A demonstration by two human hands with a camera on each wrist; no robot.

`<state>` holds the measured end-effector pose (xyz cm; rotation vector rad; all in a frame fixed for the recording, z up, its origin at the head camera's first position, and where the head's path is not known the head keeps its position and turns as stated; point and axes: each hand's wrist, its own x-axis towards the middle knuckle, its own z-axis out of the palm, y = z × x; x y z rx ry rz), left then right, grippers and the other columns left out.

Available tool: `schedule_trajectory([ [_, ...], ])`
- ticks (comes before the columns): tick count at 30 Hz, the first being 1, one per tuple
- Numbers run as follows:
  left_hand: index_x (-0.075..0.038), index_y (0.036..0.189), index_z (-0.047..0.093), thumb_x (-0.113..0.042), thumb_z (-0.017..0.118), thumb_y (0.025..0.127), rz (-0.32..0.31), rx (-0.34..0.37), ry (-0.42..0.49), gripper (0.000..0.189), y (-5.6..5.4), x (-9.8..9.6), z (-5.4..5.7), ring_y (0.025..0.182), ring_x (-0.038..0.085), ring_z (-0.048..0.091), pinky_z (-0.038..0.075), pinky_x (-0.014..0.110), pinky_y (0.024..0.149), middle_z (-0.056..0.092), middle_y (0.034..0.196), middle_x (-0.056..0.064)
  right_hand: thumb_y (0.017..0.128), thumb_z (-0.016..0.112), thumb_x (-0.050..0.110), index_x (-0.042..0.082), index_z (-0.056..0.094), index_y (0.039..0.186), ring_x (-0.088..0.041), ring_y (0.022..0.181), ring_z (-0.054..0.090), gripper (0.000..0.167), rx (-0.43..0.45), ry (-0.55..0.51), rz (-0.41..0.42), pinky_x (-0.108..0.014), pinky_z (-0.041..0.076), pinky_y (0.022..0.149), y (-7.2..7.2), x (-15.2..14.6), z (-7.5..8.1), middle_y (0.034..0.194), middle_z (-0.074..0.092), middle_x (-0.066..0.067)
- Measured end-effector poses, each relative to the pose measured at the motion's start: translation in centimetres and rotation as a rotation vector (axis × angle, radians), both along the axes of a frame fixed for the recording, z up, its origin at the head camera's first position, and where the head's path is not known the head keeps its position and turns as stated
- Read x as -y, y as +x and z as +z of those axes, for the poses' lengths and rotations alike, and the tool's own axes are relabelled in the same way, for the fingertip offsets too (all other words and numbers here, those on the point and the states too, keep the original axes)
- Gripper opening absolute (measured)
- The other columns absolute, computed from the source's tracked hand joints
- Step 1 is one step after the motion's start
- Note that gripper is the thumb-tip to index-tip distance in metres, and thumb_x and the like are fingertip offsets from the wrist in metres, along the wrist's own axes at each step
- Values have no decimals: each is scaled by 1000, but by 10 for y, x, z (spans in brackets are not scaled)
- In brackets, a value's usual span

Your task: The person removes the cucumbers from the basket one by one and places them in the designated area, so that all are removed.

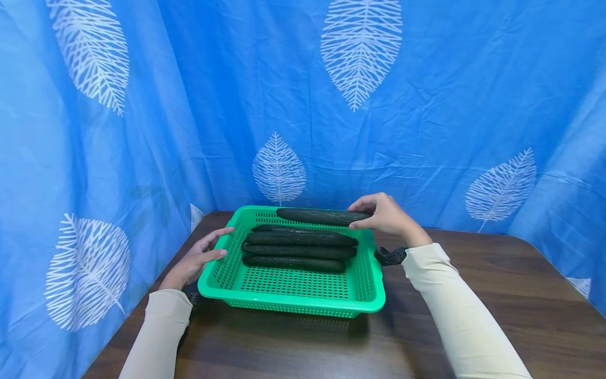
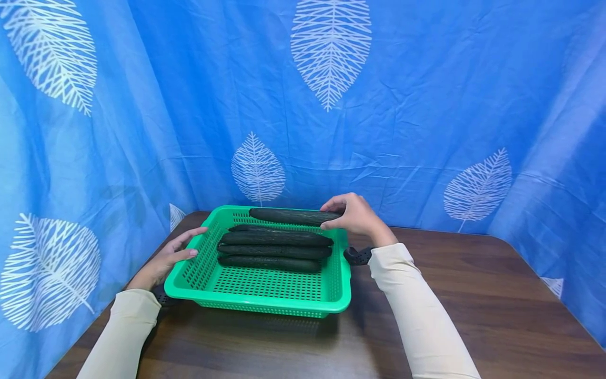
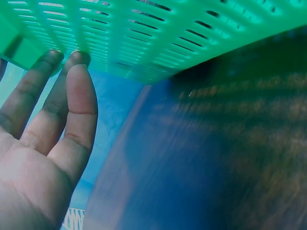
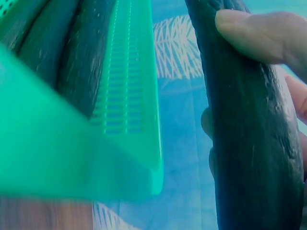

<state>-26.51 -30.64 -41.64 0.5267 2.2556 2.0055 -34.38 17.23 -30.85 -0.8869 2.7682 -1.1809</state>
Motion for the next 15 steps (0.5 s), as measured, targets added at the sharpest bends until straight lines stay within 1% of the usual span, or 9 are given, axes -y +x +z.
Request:
schedule_trajectory([
  [2,-22,156,57,-11,61,107,-7,6,14,50,0,0,0,119,9,63,59,29,95,50,148,4,90,90,16,3,79,124,-39,124,68,38,1,8,-3,-59,53,106,0,-6,-1,124,77,-14],
  [3,-24,154,58,-11,61,107,-10,10,21,50,0,0,0,118,10,65,60,30,94,51,146,2,90,90,15,3,79,124,-39,123,68,38,0,14,-4,-59,53,105,1,-9,-1,124,77,-14],
  [5,-24,155,57,-11,61,107,-7,8,14,50,0,-1,1,119,9,64,60,30,94,47,151,9,90,90,15,3,79,123,-40,123,68,37,-2,24,-4,-59,54,104,2,-15,-1,123,77,-14],
  [9,-19,158,54,-13,62,107,2,-2,-8,53,0,-1,1,122,6,60,58,28,96,31,165,26,90,89,13,2,79,123,-40,121,68,36,-10,26,0,-60,54,103,5,-26,-2,122,77,-14],
  [11,-17,159,53,-13,62,106,4,-8,-11,53,0,-1,1,123,6,58,57,27,96,29,166,27,90,89,13,2,79,123,-40,121,68,36,-10,22,2,-59,54,103,7,-31,-2,122,77,-14],
  [13,-18,158,54,-12,61,107,0,-3,-2,52,0,-1,1,122,7,61,58,28,96,36,161,24,90,90,13,2,79,123,-39,122,68,36,-3,15,2,-58,55,104,9,-36,-2,123,77,-14],
  [15,-22,156,56,-12,61,107,-3,0,7,51,1,-1,0,120,8,62,59,29,95,43,155,15,90,90,13,2,79,122,-39,123,69,36,0,9,5,-58,55,104,10,-41,-3,125,77,-15],
])
